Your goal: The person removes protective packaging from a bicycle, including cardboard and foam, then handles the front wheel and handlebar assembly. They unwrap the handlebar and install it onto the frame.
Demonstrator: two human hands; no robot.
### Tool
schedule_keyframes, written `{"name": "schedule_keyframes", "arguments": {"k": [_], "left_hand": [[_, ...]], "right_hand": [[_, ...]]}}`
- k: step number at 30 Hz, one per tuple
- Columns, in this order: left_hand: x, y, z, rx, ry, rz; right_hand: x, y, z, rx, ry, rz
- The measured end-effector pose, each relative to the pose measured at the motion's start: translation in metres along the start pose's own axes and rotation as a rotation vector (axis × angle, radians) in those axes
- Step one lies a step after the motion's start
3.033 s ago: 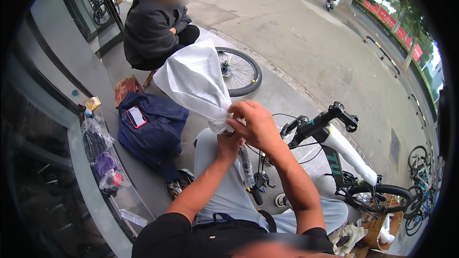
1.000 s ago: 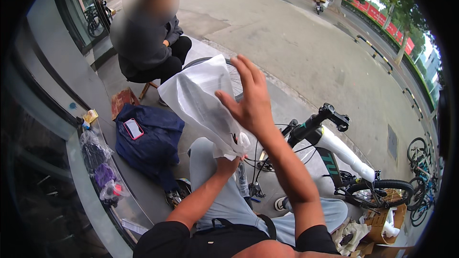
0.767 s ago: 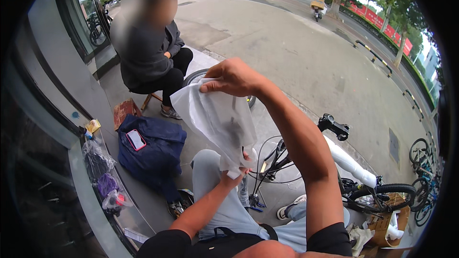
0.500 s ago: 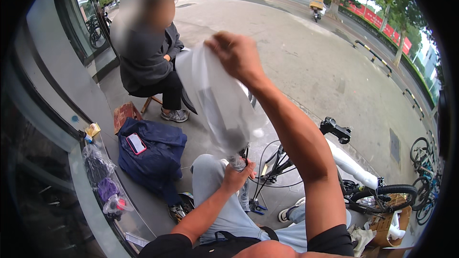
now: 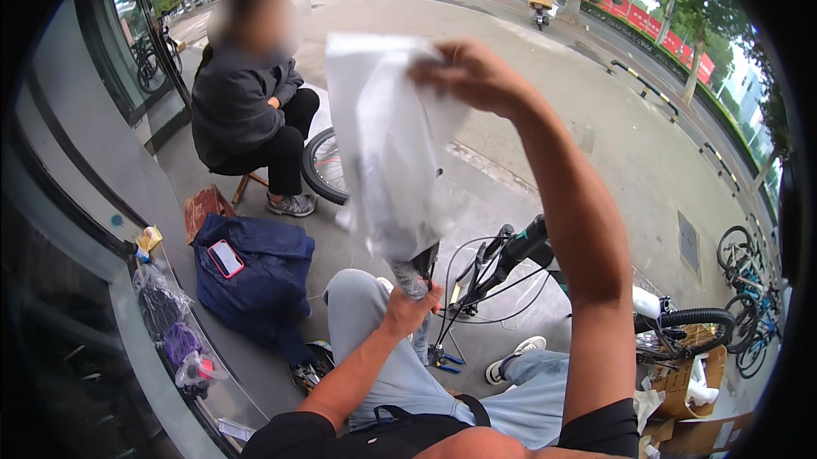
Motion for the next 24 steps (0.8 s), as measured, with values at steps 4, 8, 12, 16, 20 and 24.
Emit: {"name": "schedule_keyframes", "arguments": {"k": [4, 8, 12, 16, 20, 24], "left_hand": [[0.003, 0.013, 0.002, -0.157, 0.042, 0.009], [0.011, 0.002, 0.006, -0.052, 0.142, -0.020], [0.020, -0.019, 0.014, 0.135, 0.159, -0.097], [0.031, -0.027, 0.023, 0.151, 0.178, -0.227], [0.041, -0.035, 0.031, 0.187, 0.208, -0.298], [0.046, -0.042, 0.038, 0.244, 0.187, -0.479]], "right_hand": [[0.005, -0.088, -0.022, 1.142, -0.247, 0.514], [0.003, -0.136, -0.126, 1.098, -0.512, 0.012], [0.024, -0.112, -0.350, 1.285, -0.239, -0.608], [0.027, -0.040, -0.552, 1.114, 0.181, -1.502], [0.081, 0.054, -0.752, 1.222, 0.831, -1.160], [0.150, 0.190, -0.928, 1.254, 1.506, -0.732]]}}
Point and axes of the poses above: each hand's wrist, its own z-axis towards the middle knuckle, its own y-axis out of the palm, x = y × z, the point moved 6 cm from there along z, towards the middle knuckle, and after that the axes turned 8 degrees about -x, right-handed, at the moved point
